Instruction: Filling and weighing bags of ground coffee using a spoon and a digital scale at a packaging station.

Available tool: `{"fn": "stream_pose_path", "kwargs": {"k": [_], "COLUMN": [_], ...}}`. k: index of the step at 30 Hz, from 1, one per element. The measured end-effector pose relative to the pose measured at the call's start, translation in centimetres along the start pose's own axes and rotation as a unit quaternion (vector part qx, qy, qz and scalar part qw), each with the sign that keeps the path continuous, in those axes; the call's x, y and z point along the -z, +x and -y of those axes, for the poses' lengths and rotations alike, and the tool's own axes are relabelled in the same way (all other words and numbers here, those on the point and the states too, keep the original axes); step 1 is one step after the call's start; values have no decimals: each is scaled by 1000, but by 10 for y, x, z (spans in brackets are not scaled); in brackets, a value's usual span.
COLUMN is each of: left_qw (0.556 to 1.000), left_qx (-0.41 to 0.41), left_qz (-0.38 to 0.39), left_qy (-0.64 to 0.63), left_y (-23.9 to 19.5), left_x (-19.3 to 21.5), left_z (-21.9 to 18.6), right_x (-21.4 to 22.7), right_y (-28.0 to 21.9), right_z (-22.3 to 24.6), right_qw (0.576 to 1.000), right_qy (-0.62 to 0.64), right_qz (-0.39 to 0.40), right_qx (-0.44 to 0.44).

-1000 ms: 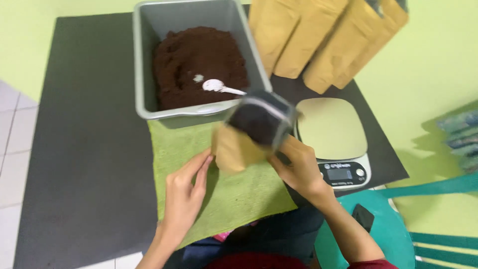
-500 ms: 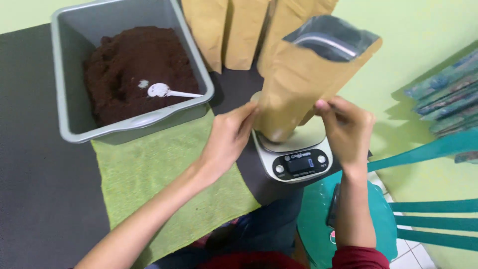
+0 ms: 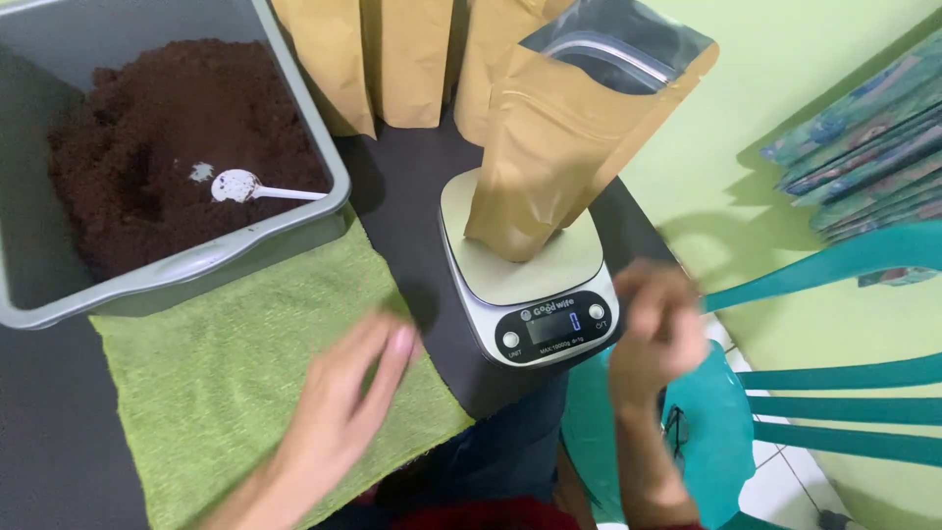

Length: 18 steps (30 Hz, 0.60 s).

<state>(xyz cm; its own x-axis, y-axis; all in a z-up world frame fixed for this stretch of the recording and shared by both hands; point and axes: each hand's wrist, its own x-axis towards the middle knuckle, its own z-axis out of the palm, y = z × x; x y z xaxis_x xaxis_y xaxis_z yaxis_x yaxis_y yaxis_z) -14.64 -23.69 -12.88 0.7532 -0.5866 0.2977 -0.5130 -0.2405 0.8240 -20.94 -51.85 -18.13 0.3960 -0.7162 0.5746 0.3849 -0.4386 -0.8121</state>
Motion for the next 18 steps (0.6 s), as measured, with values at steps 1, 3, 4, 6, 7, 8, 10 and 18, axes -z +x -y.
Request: {"fn": "stream_pose_path", "kwargs": {"k": [1, 3, 4, 6, 7, 8, 10, 18], "left_qw": [1000, 998, 998, 998, 997, 996, 993, 998], "left_qx": [1, 34, 36, 56, 57, 82, 108, 62], "left_qz": [-1, 39, 40, 21, 21, -2, -23, -24], "left_qy": [-1, -22, -21, -37, -36, -36, -37, 5], "left_y": [-20, -61, -66, -73, -74, -75, -76, -79], "left_x": [-8, -20, -23, -29, -30, -32, -37, -48], "left_z": [8, 23, 18, 9, 8, 7, 9, 13], "right_x": [-1, -6, -13, -27, -28, -29, -32, -32], "right_y": [-13, -43, -52, -68, -74, -79, -86, -96], "right_z": [9, 30, 33, 41, 40, 38, 36, 22], "right_qw": [1000, 933, 934, 906, 906, 898, 890, 890], "right_qy": [0, -61, -61, 4, 4, -4, -14, -66], "right_qz": [1, 248, 248, 299, 298, 327, 354, 287], "right_qx": [0, 254, 252, 300, 299, 294, 288, 347]}}
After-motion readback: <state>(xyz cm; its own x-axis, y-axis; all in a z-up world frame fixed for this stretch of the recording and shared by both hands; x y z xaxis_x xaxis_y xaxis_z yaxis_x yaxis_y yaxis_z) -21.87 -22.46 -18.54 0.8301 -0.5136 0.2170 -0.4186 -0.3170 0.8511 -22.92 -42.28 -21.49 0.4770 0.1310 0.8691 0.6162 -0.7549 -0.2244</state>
